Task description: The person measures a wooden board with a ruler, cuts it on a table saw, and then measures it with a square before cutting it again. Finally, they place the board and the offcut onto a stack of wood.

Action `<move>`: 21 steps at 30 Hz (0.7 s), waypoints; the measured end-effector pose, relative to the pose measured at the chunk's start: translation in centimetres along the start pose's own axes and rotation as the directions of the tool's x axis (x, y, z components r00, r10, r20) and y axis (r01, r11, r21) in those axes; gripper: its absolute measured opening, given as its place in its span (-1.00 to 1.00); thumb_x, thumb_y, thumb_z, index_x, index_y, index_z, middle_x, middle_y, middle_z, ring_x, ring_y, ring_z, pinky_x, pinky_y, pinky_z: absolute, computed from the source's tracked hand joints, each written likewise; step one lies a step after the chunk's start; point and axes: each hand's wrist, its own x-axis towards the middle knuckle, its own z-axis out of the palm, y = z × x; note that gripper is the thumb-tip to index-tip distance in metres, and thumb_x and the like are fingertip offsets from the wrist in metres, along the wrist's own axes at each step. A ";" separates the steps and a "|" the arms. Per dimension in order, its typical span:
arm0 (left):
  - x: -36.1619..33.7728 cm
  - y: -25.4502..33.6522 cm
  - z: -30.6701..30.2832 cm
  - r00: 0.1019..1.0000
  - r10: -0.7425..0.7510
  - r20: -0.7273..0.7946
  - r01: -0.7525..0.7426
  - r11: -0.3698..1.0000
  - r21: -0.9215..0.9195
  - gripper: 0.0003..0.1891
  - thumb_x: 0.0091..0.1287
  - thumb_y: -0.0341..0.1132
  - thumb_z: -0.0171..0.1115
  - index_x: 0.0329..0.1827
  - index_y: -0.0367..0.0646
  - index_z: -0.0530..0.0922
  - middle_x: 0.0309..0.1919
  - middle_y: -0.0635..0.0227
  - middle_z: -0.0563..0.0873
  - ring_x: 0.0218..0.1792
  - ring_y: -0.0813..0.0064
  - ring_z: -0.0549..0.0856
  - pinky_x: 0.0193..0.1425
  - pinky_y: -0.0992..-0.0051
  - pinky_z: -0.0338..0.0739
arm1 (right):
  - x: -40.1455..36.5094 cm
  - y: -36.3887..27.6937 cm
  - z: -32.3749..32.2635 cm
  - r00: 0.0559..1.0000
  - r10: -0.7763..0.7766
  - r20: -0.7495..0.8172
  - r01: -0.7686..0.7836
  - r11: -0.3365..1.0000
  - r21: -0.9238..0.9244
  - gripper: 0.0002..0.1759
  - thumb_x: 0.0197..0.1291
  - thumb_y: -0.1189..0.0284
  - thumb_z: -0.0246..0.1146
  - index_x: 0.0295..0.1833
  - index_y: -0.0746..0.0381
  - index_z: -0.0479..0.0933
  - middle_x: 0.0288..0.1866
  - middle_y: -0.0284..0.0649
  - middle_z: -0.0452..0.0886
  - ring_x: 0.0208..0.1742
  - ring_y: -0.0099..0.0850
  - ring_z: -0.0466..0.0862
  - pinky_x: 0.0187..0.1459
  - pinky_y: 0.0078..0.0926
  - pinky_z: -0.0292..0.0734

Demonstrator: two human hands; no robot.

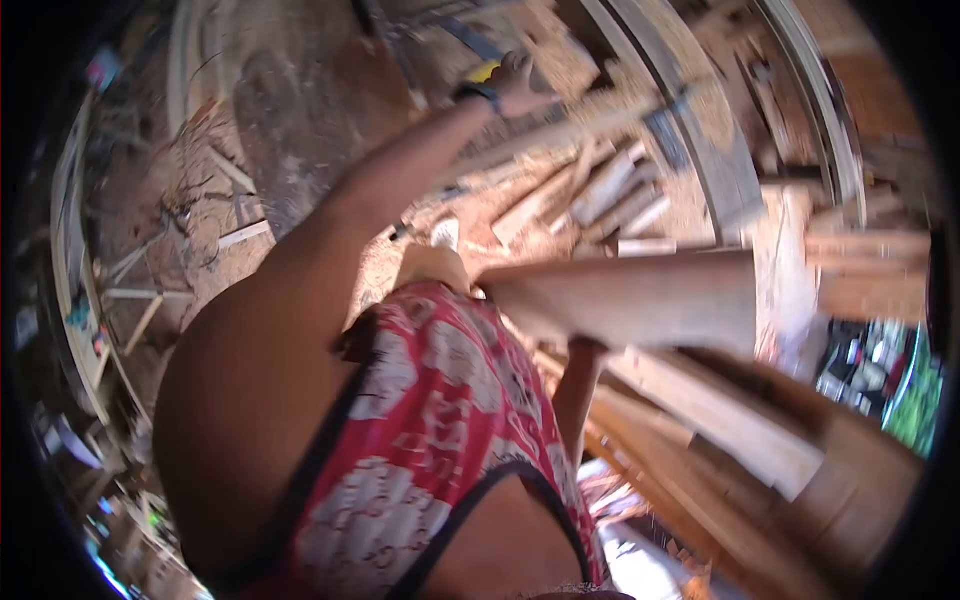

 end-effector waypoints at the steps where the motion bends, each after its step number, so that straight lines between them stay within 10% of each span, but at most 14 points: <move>1: -4.5 4.1 -4.4 0.918 0.202 0.342 0.032 0.821 -0.569 0.16 0.28 0.40 0.16 0.62 -0.30 -0.12 0.59 -0.11 0.08 0.54 -0.02 0.26 0.59 0.16 0.21 | 0.2 0.1 0.5 1.000 0.016 0.001 -0.016 1.000 0.013 -0.26 0.38 -0.06 -0.04 0.53 0.16 0.23 0.54 -0.10 0.30 0.51 -0.15 0.29 0.53 -0.03 0.18; 5: -18.7 13.1 -3.0 0.732 0.624 0.273 -0.296 0.652 -0.698 0.20 0.07 0.05 0.59 0.62 -0.24 -0.03 0.48 -0.14 0.33 0.44 0.11 0.43 0.48 0.16 0.37 | -5.9 -1.5 9.5 0.890 -0.030 0.455 0.026 1.000 0.015 -0.26 0.39 -0.09 -0.10 0.53 0.12 0.24 0.50 -0.18 0.34 0.51 -0.12 0.29 0.53 0.00 0.12; 10: -23.3 14.8 -2.5 0.950 0.287 0.119 -0.203 0.863 -0.463 -0.20 -0.09 -0.27 0.61 0.27 -0.30 0.45 0.05 -0.05 0.71 0.08 0.11 0.71 0.18 0.23 0.57 | -6.1 -2.3 9.4 0.925 0.217 0.313 -0.129 0.951 -0.280 -0.21 0.38 -0.20 -0.10 0.50 0.11 0.30 0.47 -0.17 0.39 0.50 -0.17 0.34 0.52 -0.03 0.16; 14: -27.2 13.3 -3.0 0.937 0.347 -0.031 -0.344 0.907 -0.241 -0.31 -0.07 -0.35 0.50 0.25 -0.10 0.52 -0.03 0.08 0.71 0.01 0.01 0.69 0.11 0.18 0.58 | -6.1 -14.9 8.7 0.795 -0.447 0.410 0.552 0.814 -0.182 -0.52 0.54 0.24 -0.05 0.35 0.35 0.43 0.37 -0.02 0.48 0.33 -0.20 0.49 0.34 -0.21 0.38; 16: -28.2 12.5 -4.0 0.917 0.394 -0.059 -0.399 0.908 -0.129 -0.36 -0.04 -0.39 0.42 0.23 -0.06 0.54 -0.03 0.14 0.71 0.04 0.07 0.68 0.10 0.17 0.58 | -8.3 -18.9 9.8 0.443 -0.456 0.772 0.885 0.362 -0.294 -0.43 0.44 0.20 0.16 0.41 0.31 0.39 0.40 -0.04 0.46 0.40 -0.22 0.42 0.40 -0.11 0.27; 17: -28.5 12.1 -4.7 0.905 0.420 -0.065 -0.424 0.902 -0.078 -0.38 -0.03 -0.41 0.39 0.22 -0.04 0.55 -0.03 0.17 0.71 0.05 0.10 0.67 0.09 0.17 0.58 | -13.0 -19.8 12.5 0.238 -0.401 0.885 0.970 0.147 -0.194 -0.38 0.38 0.22 0.25 0.43 0.31 0.37 0.43 -0.04 0.44 0.43 -0.21 0.39 0.43 -0.11 0.23; 21: -29.5 10.5 -7.2 0.858 0.509 0.070 -0.513 0.856 0.069 -0.43 -0.05 -0.50 0.26 0.15 0.03 0.60 -0.01 0.32 0.70 0.14 0.24 0.62 0.17 0.15 0.52 | -14.6 -18.1 15.4 0.158 0.332 0.930 0.984 -0.129 -0.121 -0.12 -0.01 0.48 0.53 0.45 0.38 0.33 0.38 0.04 0.50 0.45 -0.12 0.43 0.51 -0.20 0.20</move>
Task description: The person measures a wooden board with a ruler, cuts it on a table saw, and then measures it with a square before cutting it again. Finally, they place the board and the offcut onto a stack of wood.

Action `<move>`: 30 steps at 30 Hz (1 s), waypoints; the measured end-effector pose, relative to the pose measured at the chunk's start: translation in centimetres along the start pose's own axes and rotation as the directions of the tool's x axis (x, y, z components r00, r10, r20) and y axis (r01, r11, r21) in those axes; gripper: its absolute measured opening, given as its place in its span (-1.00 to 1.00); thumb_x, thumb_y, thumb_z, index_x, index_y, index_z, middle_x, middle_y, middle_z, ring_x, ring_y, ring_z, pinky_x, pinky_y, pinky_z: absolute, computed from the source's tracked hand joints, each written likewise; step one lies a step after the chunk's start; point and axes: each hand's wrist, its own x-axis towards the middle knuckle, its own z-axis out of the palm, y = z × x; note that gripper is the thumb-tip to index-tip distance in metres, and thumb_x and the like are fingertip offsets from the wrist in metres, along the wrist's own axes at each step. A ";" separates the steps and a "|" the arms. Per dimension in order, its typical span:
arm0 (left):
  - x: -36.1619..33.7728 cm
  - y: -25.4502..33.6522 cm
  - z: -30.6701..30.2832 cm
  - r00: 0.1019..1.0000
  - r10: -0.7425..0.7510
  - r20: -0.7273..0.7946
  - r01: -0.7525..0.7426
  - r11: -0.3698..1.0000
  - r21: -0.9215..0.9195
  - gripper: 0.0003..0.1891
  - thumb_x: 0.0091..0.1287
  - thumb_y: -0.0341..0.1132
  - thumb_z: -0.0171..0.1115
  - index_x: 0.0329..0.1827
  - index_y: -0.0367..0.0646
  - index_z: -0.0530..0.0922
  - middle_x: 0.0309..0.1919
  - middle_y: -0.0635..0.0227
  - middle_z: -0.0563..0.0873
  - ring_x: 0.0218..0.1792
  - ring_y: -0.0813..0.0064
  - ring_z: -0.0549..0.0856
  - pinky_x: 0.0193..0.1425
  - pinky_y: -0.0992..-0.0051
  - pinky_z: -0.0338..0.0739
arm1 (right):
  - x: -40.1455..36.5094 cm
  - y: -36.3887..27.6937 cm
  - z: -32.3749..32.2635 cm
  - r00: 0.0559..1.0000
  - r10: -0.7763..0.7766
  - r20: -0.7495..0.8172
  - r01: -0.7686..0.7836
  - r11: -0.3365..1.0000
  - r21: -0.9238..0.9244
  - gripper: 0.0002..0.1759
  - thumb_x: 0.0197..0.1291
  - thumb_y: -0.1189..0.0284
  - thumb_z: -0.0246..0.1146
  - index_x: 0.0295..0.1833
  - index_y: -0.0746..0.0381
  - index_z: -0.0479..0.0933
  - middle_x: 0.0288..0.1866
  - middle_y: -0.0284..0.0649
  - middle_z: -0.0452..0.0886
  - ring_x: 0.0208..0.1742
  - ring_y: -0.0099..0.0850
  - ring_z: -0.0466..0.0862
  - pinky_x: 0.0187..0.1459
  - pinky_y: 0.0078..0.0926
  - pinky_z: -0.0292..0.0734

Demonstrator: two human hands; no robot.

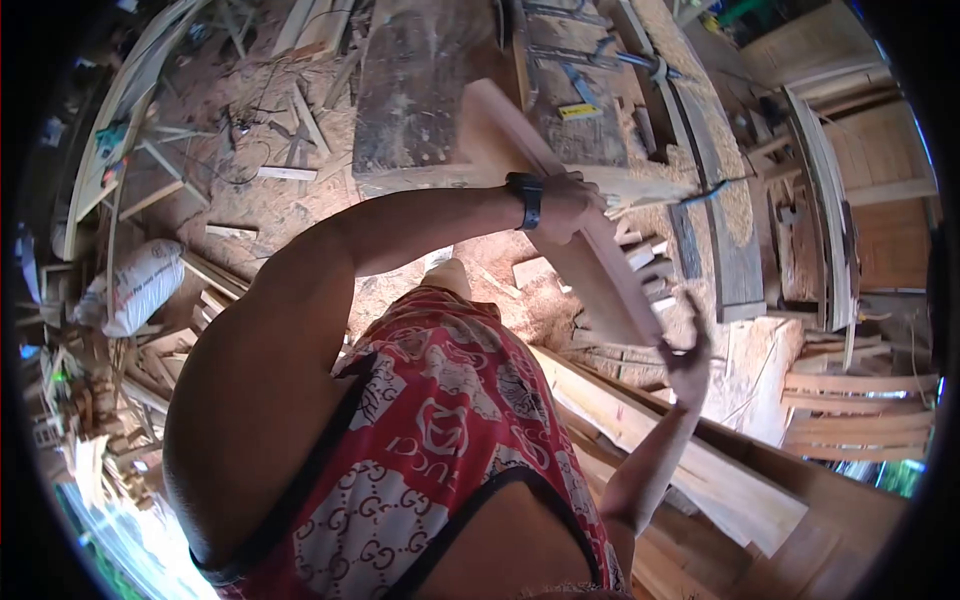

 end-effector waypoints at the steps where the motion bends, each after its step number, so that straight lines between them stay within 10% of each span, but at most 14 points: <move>1: -0.2 -0.9 0.2 0.999 0.037 0.033 -0.039 0.995 0.087 -0.44 -0.06 -0.50 0.26 0.11 0.05 0.62 -0.05 0.36 0.71 0.14 0.28 0.61 0.23 0.14 0.46 | 1.0 -0.6 2.1 0.993 -0.003 0.116 0.001 1.000 0.016 -0.07 -0.06 0.45 0.57 0.45 0.40 0.32 0.25 0.06 0.61 0.35 -0.13 0.54 0.43 -0.23 0.35; 4: -0.7 -5.6 1.4 0.993 0.114 0.030 -0.117 0.975 0.189 -0.47 -0.06 -0.50 0.26 0.06 0.10 0.65 -0.11 0.42 0.71 0.13 0.35 0.60 0.34 0.12 0.35 | 2.7 -1.7 9.1 0.937 0.044 0.348 -0.113 0.977 0.180 0.03 -0.10 0.40 0.60 0.51 0.29 0.27 0.15 0.04 0.68 0.13 -0.25 0.72 0.26 -0.19 0.60; 13: -3.0 -15.7 -0.1 0.988 0.151 -0.021 -0.133 0.920 0.369 -0.55 0.01 -0.55 0.25 0.00 0.07 0.67 -0.15 0.41 0.68 0.09 0.32 0.62 0.41 -0.03 0.29 | 8.5 -5.2 23.1 1.000 0.000 0.015 -0.003 0.980 0.198 -0.11 -0.11 0.35 0.44 0.42 0.26 0.32 -0.22 0.14 0.70 -0.21 0.11 0.73 -0.19 -0.12 0.66; 15: -4.3 -16.1 0.7 0.863 -0.042 -0.503 0.141 0.977 0.160 -0.46 0.12 -0.53 0.28 0.22 0.03 0.55 -0.13 0.38 0.65 0.01 0.32 0.65 0.30 0.09 0.48 | 9.6 -5.9 24.1 0.999 0.026 -0.019 -0.021 0.974 0.225 -0.12 -0.12 0.39 0.41 0.42 0.28 0.31 -0.23 0.15 0.69 -0.21 0.12 0.73 -0.19 -0.11 0.65; 16: -4.6 -16.5 1.2 0.875 -0.032 -0.482 0.127 0.978 0.166 -0.46 0.12 -0.53 0.28 0.22 0.03 0.55 -0.13 0.38 0.65 0.01 0.32 0.65 0.30 0.09 0.48 | 10.2 -6.4 24.1 1.000 0.007 -0.024 -0.001 0.968 0.251 -0.10 -0.14 0.43 0.37 0.44 0.31 0.28 -0.17 0.18 0.68 -0.15 0.14 0.71 -0.13 -0.10 0.65; 17: -5.0 -16.8 1.7 0.775 -0.443 -0.450 0.271 0.877 -0.396 -0.42 0.18 -0.50 0.30 0.32 0.00 0.45 -0.10 0.36 0.64 0.02 0.35 0.65 0.23 0.17 0.55 | 10.7 -7.0 24.2 0.999 -0.005 -0.035 0.014 0.960 0.280 -0.08 -0.15 0.47 0.33 0.45 0.33 0.24 -0.11 0.20 0.67 -0.09 0.15 0.70 -0.08 -0.09 0.64; 20: -4.9 -15.2 0.7 0.631 -0.775 0.024 0.376 0.279 -0.884 -0.29 0.25 -0.44 0.36 0.46 -0.04 0.25 -0.02 0.32 0.62 0.06 0.40 0.64 0.16 0.26 0.62 | 12.1 -8.2 24.2 0.997 0.073 0.033 -0.079 0.954 0.289 -0.03 -0.19 0.52 0.30 0.48 0.33 0.17 0.05 0.26 0.61 0.07 0.16 0.65 0.06 -0.08 0.59; 21: -4.4 -14.7 0.1 0.601 -0.772 0.207 0.399 0.066 -0.914 -0.22 0.27 -0.40 0.39 0.51 -0.05 0.17 0.04 0.30 0.61 0.09 0.42 0.62 0.16 0.27 0.63 | 12.3 -8.0 24.6 0.991 0.128 0.038 -0.134 0.938 0.321 0.01 -0.21 0.44 0.37 0.50 0.28 0.21 0.09 0.23 0.62 0.11 0.13 0.65 0.12 -0.11 0.58; 24: -3.4 -16.1 2.6 0.680 -0.721 -0.130 0.176 0.334 -0.926 -0.24 0.28 -0.39 0.37 0.52 -0.02 0.19 0.07 0.27 0.61 0.07 0.40 0.64 0.04 0.27 0.68 | 13.7 -8.2 24.6 0.987 0.159 0.018 -0.153 0.911 0.383 0.00 -0.22 0.46 0.33 0.49 0.29 0.21 0.11 0.24 0.60 0.14 0.14 0.63 0.14 -0.12 0.56; 30: -2.5 -17.9 0.2 0.657 -0.750 0.074 0.297 0.167 -0.940 -0.16 0.31 -0.46 0.30 0.62 0.02 0.06 0.02 0.29 0.59 0.00 0.41 0.65 0.06 0.30 0.67 | 17.1 -8.1 24.1 0.975 0.219 0.040 -0.213 0.866 0.452 -0.02 -0.24 0.53 0.26 0.48 0.30 0.22 0.07 0.25 0.61 0.13 0.15 0.63 0.13 -0.10 0.56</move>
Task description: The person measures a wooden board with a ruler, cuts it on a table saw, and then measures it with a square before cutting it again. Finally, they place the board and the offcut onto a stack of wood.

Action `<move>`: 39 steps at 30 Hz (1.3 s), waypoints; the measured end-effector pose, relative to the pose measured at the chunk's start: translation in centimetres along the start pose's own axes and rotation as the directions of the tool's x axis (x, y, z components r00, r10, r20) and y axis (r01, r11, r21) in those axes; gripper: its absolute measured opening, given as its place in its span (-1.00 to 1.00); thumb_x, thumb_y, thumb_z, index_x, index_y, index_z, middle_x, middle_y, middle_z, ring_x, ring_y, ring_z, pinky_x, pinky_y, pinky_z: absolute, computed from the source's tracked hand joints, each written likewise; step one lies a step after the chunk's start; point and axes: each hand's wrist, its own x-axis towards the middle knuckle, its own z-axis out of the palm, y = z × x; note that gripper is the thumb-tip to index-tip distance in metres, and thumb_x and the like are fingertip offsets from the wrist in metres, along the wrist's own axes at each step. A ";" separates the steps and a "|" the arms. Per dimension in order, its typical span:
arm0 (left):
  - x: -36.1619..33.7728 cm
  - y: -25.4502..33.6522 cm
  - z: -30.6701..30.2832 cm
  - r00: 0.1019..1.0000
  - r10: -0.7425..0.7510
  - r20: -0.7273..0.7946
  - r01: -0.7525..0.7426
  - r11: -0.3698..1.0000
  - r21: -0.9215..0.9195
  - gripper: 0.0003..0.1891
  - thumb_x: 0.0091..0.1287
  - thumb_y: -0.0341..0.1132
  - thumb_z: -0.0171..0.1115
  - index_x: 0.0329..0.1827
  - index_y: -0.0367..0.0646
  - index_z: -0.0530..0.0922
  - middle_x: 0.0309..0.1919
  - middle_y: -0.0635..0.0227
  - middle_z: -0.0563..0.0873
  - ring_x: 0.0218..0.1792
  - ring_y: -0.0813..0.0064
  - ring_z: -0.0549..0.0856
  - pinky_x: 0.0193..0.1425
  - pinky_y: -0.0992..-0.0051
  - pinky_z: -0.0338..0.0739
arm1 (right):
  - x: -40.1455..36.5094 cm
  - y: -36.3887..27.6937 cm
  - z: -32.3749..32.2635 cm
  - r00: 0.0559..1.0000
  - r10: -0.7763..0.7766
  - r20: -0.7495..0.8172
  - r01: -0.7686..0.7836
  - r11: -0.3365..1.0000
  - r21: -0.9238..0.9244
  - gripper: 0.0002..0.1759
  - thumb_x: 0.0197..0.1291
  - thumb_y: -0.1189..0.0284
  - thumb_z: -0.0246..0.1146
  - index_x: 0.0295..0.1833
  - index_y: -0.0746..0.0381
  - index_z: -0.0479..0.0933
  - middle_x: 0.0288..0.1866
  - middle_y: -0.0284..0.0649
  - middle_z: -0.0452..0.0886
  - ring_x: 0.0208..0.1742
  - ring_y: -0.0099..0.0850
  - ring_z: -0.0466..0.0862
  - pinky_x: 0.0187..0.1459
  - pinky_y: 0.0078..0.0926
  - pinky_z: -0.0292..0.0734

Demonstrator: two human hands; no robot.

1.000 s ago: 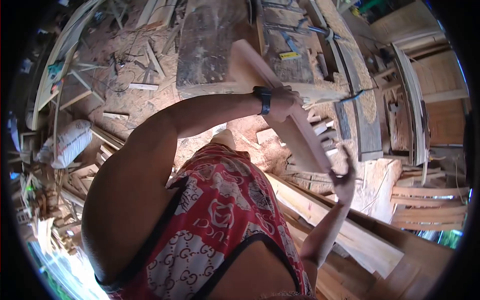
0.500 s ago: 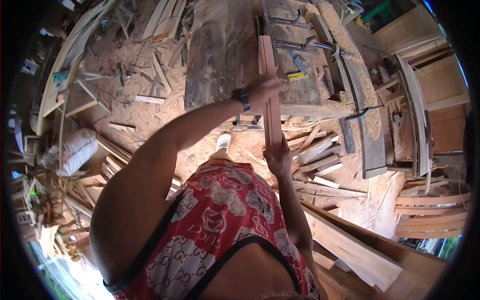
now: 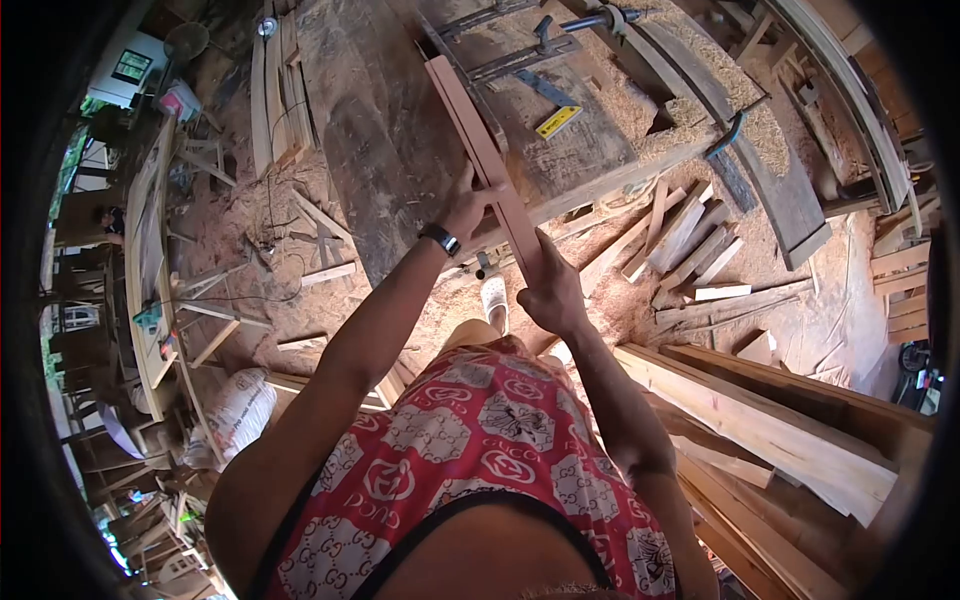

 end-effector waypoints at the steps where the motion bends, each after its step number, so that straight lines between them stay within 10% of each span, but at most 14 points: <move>1: 0.3 0.2 -0.1 1.000 -0.012 -0.013 0.012 1.000 0.005 -0.21 0.33 -0.40 0.28 0.60 0.03 0.11 0.05 0.33 0.59 0.02 0.44 0.66 0.04 0.33 0.67 | 0.5 -0.1 -0.1 1.000 0.001 0.003 -0.001 1.000 -0.002 -0.03 -0.24 0.54 0.25 0.48 0.29 0.23 0.05 0.26 0.62 0.12 0.15 0.63 0.12 -0.09 0.57; 39: 7.0 3.3 -3.5 1.000 -0.007 -0.007 0.007 1.000 0.027 -0.39 0.36 -0.38 0.34 0.44 -0.18 0.30 0.00 0.35 0.65 0.00 0.57 0.63 0.12 0.48 0.57 | 9.1 -0.1 0.5 0.999 0.012 0.032 -0.010 0.999 -0.052 -0.03 -0.17 0.61 0.26 0.52 0.27 0.18 0.07 0.21 0.63 0.07 0.12 0.68 0.06 -0.10 0.61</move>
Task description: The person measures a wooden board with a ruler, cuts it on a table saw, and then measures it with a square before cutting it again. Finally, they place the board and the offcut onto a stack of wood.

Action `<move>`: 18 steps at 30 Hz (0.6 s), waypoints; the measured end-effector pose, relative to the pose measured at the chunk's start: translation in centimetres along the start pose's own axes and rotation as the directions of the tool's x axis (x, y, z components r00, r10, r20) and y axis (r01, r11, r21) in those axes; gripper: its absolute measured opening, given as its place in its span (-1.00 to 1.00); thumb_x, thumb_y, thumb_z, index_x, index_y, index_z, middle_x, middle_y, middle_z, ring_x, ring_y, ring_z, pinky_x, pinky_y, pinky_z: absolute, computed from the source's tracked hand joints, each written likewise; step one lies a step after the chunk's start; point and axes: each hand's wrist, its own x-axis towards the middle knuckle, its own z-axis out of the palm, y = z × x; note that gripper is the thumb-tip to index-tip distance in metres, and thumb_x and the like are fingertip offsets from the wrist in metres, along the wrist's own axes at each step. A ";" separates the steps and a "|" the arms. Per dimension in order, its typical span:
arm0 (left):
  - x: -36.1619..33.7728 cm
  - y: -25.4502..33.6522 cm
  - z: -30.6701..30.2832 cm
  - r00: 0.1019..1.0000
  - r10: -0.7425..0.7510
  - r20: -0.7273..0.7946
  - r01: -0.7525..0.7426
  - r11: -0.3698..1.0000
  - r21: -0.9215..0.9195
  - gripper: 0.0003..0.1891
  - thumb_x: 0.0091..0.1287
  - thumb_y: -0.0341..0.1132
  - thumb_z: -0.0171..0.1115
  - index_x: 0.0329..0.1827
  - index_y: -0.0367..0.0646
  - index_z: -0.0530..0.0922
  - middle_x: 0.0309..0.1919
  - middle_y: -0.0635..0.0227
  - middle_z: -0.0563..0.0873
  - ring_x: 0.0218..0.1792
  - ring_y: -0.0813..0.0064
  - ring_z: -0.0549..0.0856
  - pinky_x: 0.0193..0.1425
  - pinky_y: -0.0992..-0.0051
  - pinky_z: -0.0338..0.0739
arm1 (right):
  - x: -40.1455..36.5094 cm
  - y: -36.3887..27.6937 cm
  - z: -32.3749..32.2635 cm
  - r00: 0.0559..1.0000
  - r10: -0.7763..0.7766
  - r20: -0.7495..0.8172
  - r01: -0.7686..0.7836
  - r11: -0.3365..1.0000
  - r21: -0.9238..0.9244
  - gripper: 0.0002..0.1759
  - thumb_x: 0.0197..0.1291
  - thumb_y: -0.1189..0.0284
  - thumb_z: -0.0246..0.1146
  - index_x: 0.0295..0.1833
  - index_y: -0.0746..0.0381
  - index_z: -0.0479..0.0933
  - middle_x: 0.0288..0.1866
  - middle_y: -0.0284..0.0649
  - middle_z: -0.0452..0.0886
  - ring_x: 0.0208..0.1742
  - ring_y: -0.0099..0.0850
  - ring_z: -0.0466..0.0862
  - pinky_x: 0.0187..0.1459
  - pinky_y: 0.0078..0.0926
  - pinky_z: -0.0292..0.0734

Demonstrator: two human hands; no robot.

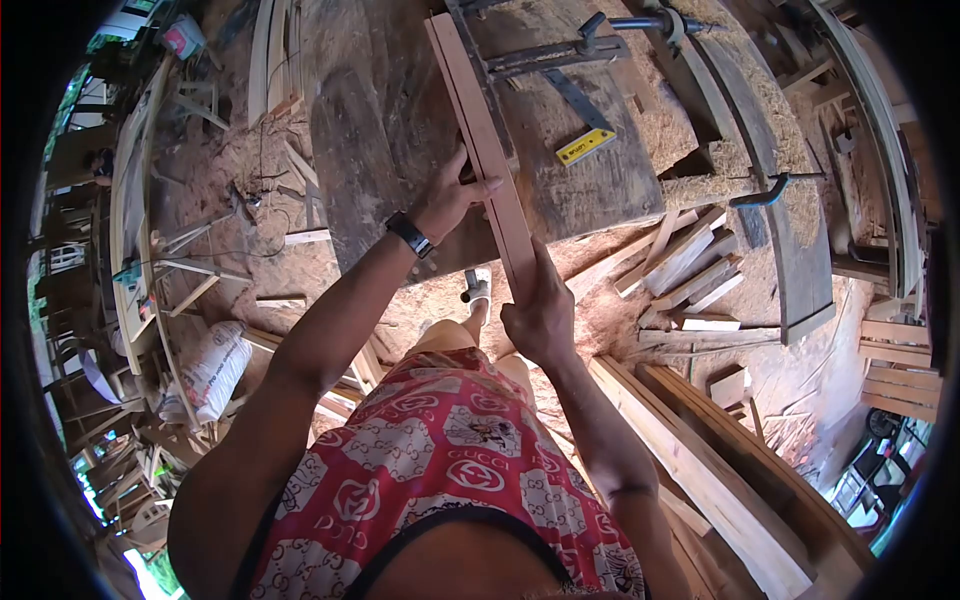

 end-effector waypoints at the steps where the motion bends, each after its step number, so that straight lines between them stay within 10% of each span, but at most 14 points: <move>1: 0.1 0.0 -0.1 1.000 0.001 -0.004 -0.001 1.000 -0.003 -0.39 0.36 -0.38 0.34 0.44 -0.18 0.30 0.00 0.35 0.65 0.00 0.57 0.63 0.12 0.48 0.57 | 0.2 0.0 0.1 1.000 0.003 0.000 -0.003 1.000 -0.021 -0.02 -0.17 0.61 0.27 0.52 0.26 0.17 0.08 0.21 0.63 0.07 0.11 0.68 0.07 -0.11 0.61; 18: 3.4 0.8 -2.6 0.997 0.067 0.027 -0.070 0.988 0.137 -0.34 0.40 -0.34 0.30 0.53 -0.14 0.25 0.14 0.36 0.60 0.10 0.58 0.60 0.16 0.50 0.56 | 4.2 -0.9 2.0 0.999 -0.024 -0.033 0.020 0.990 -0.141 -0.16 -0.04 0.47 0.36 0.40 0.42 0.24 -0.04 0.26 0.63 -0.09 0.17 0.70 -0.10 -0.01 0.63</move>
